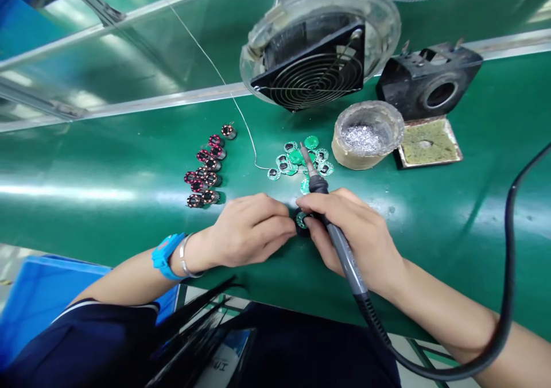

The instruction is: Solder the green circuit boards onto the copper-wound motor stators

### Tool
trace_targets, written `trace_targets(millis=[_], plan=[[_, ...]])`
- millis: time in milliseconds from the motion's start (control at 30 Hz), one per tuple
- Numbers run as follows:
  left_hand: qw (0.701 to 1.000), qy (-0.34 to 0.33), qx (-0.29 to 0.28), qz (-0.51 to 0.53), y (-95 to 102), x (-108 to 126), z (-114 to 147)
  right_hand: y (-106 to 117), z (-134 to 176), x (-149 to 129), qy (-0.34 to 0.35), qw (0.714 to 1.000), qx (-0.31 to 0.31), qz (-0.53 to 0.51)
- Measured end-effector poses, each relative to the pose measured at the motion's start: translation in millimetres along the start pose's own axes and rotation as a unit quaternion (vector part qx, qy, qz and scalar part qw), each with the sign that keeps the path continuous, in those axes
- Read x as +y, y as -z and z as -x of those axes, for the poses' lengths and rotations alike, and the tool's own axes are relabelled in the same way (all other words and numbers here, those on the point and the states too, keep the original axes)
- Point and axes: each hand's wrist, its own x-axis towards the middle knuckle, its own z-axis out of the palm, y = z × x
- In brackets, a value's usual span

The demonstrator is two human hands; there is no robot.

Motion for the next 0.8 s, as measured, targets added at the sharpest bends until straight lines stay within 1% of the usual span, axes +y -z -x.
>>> trace_targets(millis=[100, 167, 233, 267, 300, 367, 467, 567, 633, 700, 800], plan=[[1.0, 0.008, -0.024, -0.007, -9.9, 2.5, -0.5, -1.3, 0.2, 0.8, -0.015, 1.0, -0.003, -0.004], [0.999, 0.022, -0.032, 0.012, -12.4, 4.2, 0.0, -1.6, 0.2, 1.0, -0.023, 1.0, -0.007, -0.005], [0.994, 0.063, -0.045, 0.081, -10.6, 4.1, 1.0, -1.5, -0.2, 1.0, -0.024, 1.0, -0.007, -0.002], [0.985, 0.097, -0.053, 0.131, -8.7, 3.3, 1.4, -1.4, -0.4, 0.9, -0.022, 1.0, -0.006, -0.001], [0.972, 0.137, -0.061, 0.183, -6.5, 2.2, 1.4, -1.2, -0.7, 0.7, -0.022, 1.0, -0.005, 0.0], [0.934, 0.214, -0.085, 0.273, -2.6, -0.6, 0.2, -0.9, -1.0, 0.4, -0.019, 1.0, -0.004, 0.002], [0.864, 0.306, -0.119, 0.382, -1.1, -3.4, -4.7, -1.2, -0.9, -0.2, -0.008, 1.0, 0.005, 0.02], [0.781, 0.372, -0.132, 0.483, -3.8, -3.8, -10.1, -2.1, 0.3, -0.7, 0.023, 0.999, 0.018, 0.039], [0.739, 0.398, -0.146, 0.524, -5.8, -3.7, -12.0, -2.5, 1.0, -0.6, 0.043, 0.998, 0.016, 0.049], [0.713, 0.419, -0.16, 0.54, -6.8, -3.9, -12.5, -2.5, 1.0, -0.2, 0.068, 0.996, 0.007, 0.059], [0.699, 0.436, -0.171, 0.539, -6.0, -4.6, -11.8, -2.1, 0.0, 0.3, 0.102, 0.993, 0.0, 0.057]])
